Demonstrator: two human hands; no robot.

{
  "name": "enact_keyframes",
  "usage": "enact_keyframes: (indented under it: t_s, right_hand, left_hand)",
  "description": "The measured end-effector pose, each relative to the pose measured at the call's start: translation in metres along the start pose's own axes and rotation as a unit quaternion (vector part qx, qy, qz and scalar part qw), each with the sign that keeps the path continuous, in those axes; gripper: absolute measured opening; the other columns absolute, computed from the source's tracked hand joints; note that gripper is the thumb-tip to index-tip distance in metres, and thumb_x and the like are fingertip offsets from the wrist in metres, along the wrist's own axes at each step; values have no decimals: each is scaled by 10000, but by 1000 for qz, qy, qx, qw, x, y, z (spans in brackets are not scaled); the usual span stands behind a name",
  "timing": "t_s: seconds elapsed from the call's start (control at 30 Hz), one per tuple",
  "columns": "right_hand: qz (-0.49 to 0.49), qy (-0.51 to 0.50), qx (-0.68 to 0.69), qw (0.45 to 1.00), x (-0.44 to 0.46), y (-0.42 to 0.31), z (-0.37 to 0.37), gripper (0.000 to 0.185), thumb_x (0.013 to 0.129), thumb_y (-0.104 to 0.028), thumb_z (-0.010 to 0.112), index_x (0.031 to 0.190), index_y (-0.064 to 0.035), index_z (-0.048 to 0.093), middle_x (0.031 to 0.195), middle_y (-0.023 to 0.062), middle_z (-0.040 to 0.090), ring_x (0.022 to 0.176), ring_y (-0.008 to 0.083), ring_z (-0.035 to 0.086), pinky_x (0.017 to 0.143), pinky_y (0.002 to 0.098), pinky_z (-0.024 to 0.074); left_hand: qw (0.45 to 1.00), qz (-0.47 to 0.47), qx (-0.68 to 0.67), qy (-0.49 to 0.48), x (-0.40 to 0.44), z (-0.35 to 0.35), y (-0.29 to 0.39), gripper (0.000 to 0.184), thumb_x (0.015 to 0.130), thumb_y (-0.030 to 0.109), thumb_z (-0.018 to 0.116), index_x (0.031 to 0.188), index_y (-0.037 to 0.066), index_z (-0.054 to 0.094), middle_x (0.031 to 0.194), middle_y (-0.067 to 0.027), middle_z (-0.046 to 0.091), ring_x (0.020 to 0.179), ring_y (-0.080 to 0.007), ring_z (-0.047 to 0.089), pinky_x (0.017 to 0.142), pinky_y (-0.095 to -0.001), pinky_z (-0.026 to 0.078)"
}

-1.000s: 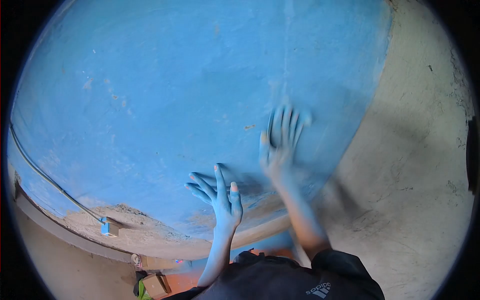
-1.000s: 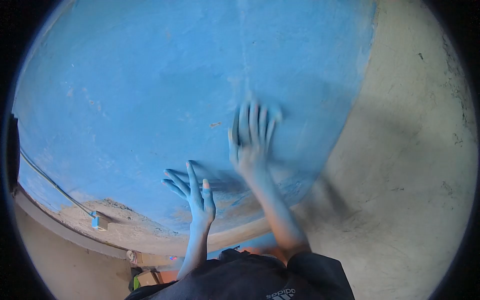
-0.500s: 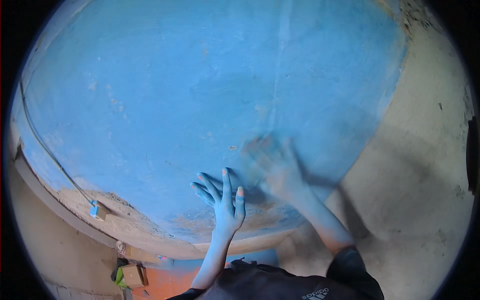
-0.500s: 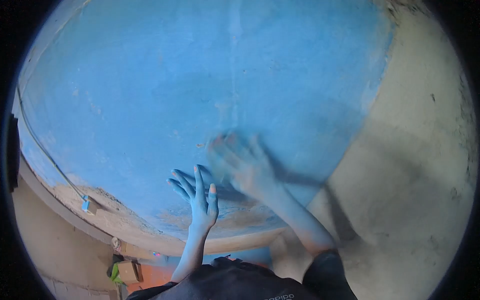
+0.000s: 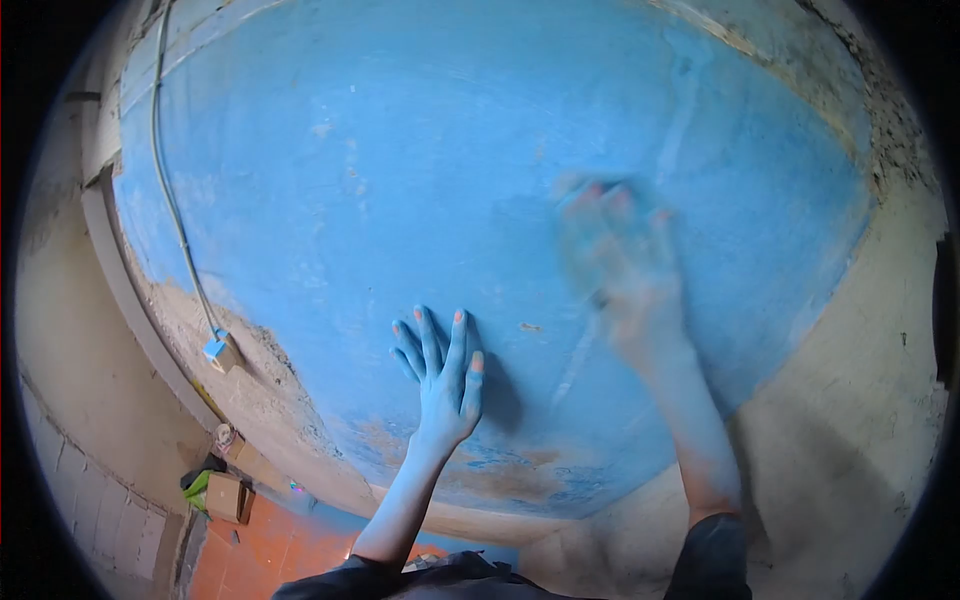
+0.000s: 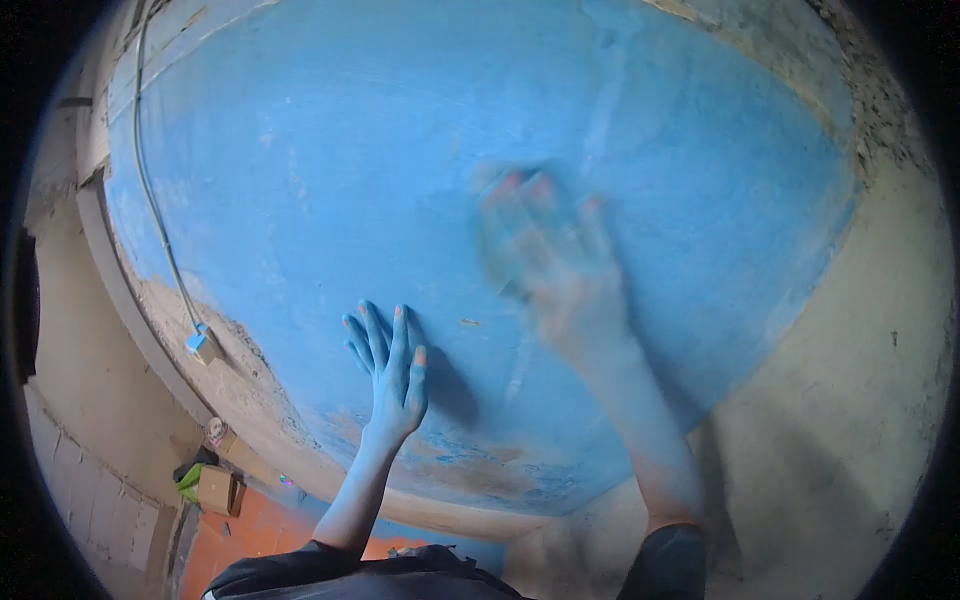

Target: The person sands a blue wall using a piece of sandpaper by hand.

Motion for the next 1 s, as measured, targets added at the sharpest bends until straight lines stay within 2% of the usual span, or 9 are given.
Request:
enact_keyframes:
  t_s: [0.03,0.13,0.27,0.37,0.57,0.77,0.9,0.97,1.0]
  right_hand:
    - [44,68,-46,996,9,8,-12,320,888,-252,526,1167,-117,603,1436,67,451,1352,256,383,1092,528,276]
    - [-71,-57,-32,995,1,-29,21,518,827,-267,581,1327,-142,529,1443,64,439,1369,221,361,1139,456,249]
    - [-133,-130,135,973,-7,-51,41,490,792,-166,578,1282,-142,556,1441,79,441,1376,238,350,1134,518,226]
    - [-53,3,-112,992,52,-24,-8,475,807,-223,605,1269,-119,560,1435,82,446,1358,213,377,1126,492,262]
    - [-221,-111,117,962,34,-116,72,426,808,-196,599,1223,-102,576,1446,108,431,1372,278,357,1111,547,258]
    - [-51,53,-79,994,127,-92,18,395,798,-243,624,1160,-88,591,1410,85,472,1335,236,412,1102,520,293]
    - [-158,-69,126,977,93,-154,76,457,794,-169,584,1247,-118,576,1398,100,490,1332,272,418,1100,533,278]
    - [-143,-50,147,978,113,-139,65,392,828,-195,580,1204,-84,583,1441,76,444,1349,258,393,1116,516,266]
    - [-125,-17,20,992,130,-120,50,419,816,-208,592,1216,-83,583,1448,72,437,1350,250,394,1110,504,286]
  left_hand:
    - [1000,3,3,6,5,-4,-1,513,1013,303,376,1492,131,304,1560,-262,1,1402,-501,-143,1047,-656,-110]
    - [999,18,21,28,15,-9,-9,490,1014,297,379,1480,148,339,1569,-234,27,1413,-482,-127,1056,-642,-116]
    - [997,15,67,18,17,-20,-25,515,1024,302,339,1498,114,274,1572,-226,27,1423,-461,-112,1083,-615,-88]
    - [998,-5,58,25,18,-29,-40,508,1027,294,333,1499,116,274,1574,-220,24,1425,-459,-106,1090,-607,-84]
    - [997,-39,45,50,25,-58,-77,517,1034,326,311,1504,117,256,1576,-212,17,1432,-440,-101,1094,-600,-78]
    - [995,-73,7,64,27,-85,-108,502,1029,344,314,1493,152,303,1576,-207,52,1428,-459,-78,1085,-620,-71]
    - [998,-57,22,12,27,-92,-107,533,1031,340,290,1512,119,231,1575,-220,7,1433,-441,-97,1099,-597,-59]
    - [999,-47,13,-6,29,-98,-107,527,1032,335,288,1510,120,237,1573,-226,10,1429,-451,-98,1098,-599,-59]
    - [999,-40,14,-13,29,-102,-108,526,1032,334,289,1510,121,238,1573,-226,10,1429,-451,-97,1099,-597,-59]
Point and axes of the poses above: each hand's wrist, its own x-axis towards the middle knuckle, its own z-axis out of the palm, y = z × x, the point moved 6 cm from there along x, towards the middle knuckle
